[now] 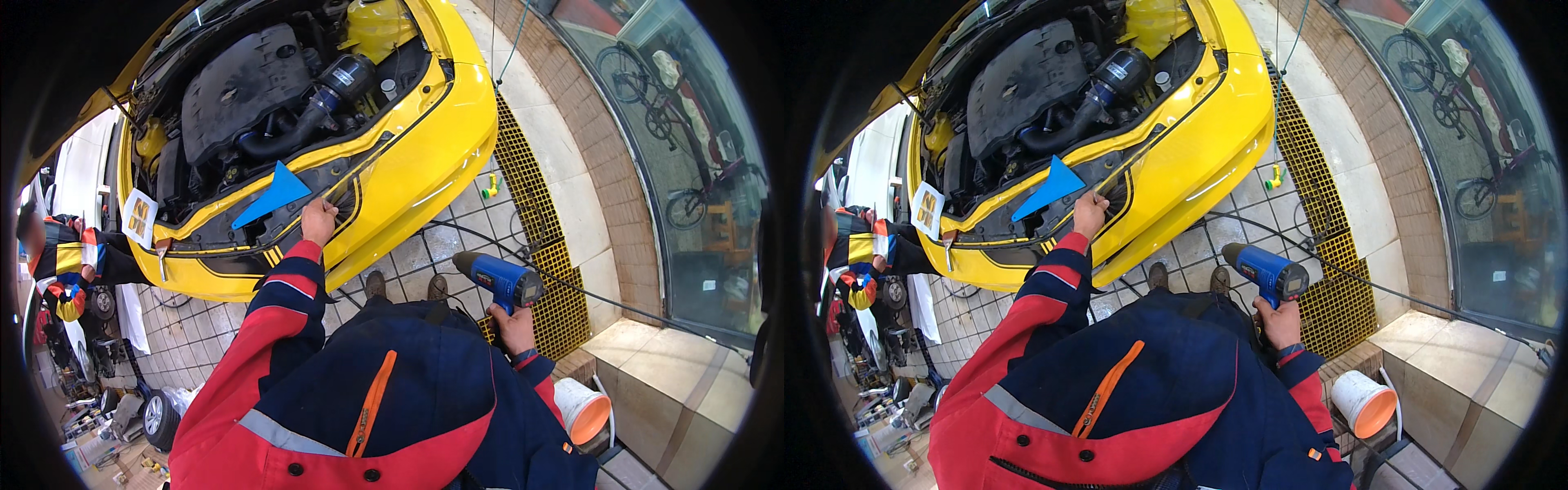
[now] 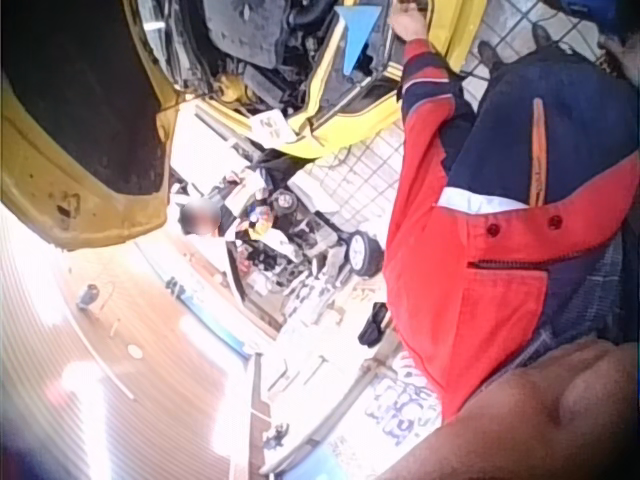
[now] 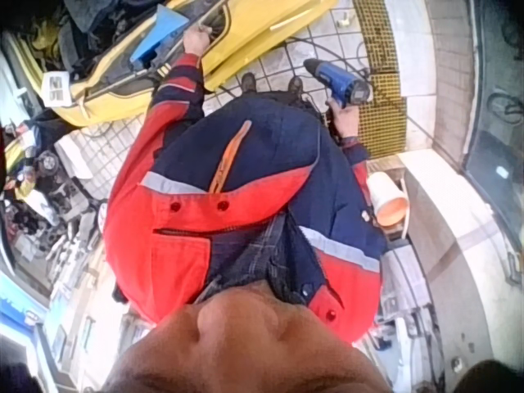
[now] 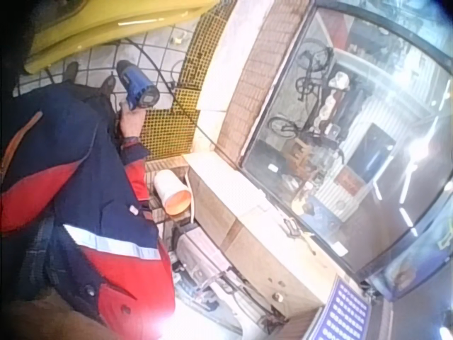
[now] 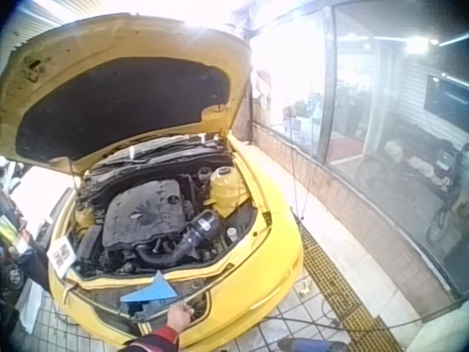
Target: The person applies a transparent protective film to the front bumper of a yellow car. They use a heat gun to warm the film and a blue squeegee to smooth it onto the surface, working along the bumper edges and contours.
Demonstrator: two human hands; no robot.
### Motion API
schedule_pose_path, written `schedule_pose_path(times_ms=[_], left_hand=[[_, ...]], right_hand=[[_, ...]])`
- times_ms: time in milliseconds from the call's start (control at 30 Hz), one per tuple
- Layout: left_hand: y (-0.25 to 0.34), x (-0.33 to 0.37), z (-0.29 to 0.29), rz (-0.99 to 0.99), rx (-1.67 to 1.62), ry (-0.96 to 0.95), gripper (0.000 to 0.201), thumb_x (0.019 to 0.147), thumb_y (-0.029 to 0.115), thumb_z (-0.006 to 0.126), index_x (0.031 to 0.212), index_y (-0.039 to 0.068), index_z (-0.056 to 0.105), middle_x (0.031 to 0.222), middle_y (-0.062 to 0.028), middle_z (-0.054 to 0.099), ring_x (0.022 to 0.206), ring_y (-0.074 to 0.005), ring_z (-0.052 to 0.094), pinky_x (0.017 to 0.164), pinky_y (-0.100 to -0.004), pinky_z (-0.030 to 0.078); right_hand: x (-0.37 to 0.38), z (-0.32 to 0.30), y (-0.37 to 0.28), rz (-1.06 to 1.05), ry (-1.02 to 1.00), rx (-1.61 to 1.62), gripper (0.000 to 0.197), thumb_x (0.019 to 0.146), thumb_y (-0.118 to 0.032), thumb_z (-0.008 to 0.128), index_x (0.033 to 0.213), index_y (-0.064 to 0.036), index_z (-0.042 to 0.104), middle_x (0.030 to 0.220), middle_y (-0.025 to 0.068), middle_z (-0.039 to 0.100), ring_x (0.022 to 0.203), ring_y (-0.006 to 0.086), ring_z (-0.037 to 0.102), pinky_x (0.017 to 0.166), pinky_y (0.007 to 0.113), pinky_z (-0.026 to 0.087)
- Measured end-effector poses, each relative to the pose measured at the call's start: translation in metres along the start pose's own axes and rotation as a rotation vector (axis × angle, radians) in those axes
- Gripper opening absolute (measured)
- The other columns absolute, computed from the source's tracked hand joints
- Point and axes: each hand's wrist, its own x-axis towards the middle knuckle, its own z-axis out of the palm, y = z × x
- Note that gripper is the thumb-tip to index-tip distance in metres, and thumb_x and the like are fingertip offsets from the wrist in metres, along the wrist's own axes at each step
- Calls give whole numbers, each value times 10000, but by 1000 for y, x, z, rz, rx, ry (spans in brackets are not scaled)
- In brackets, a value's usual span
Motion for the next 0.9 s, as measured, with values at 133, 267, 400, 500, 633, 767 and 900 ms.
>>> schedule_pose_path(times_ms=[133,267,400,500,633,767,900], left_hand=[[-7,4,-1,71,-5,38,214,890,139,867,906,1,704,904,-236,740,910,-479,701,808,-554,536],[-8,5,0,22,-51,37,213,895,139,865,909,1,703,909,-238,746,923,-474,710,815,-547,543],[-6,6,-3,9,-93,43,204,910,138,857,927,7,702,914,-238,753,940,-466,723,829,-529,554],[-5,8,-5,-17,-65,29,202,923,142,848,945,9,698,918,-236,756,946,-463,728,836,-518,558],[-3,11,-9,-42,-57,17,203,931,146,841,952,11,690,931,-239,760,954,-467,727,839,-521,555],[1,12,-13,-63,-23,-12,209,944,164,827,966,2,698,943,-245,760,967,-476,723,847,-530,549],[2,14,-18,-105,-39,-42,225,957,195,816,1005,-5,724,965,-264,760,980,-485,721,853,-530,544]], right_hand=[[1,2,-5,44,-25,12,200,993,-180,800,915,-8,735,694,44,704,565,147,657,543,324,495],[1,4,-10,31,-34,29,189,995,-171,794,928,-8,728,688,47,698,559,150,656,540,324,499],[1,5,-11,28,-40,43,185,992,-167,794,927,-10,720,684,45,693,554,149,654,538,325,500],[1,5,-9,34,-27,40,183,989,-165,793,925,-12,716,681,44,691,555,148,654,538,326,502],[2,5,-8,49,-18,37,181,988,-165,792,922,-15,716,679,44,688,557,148,657,540,327,507],[0,7,-10,23,-14,48,174,1005,-164,778,929,-13,734,694,29,674,557,129,612,538,300,462],[-2,7,-15,23,-23,48,179,1000,-165,778,919,-11,735,694,33,676,556,129,609,537,304,457]])
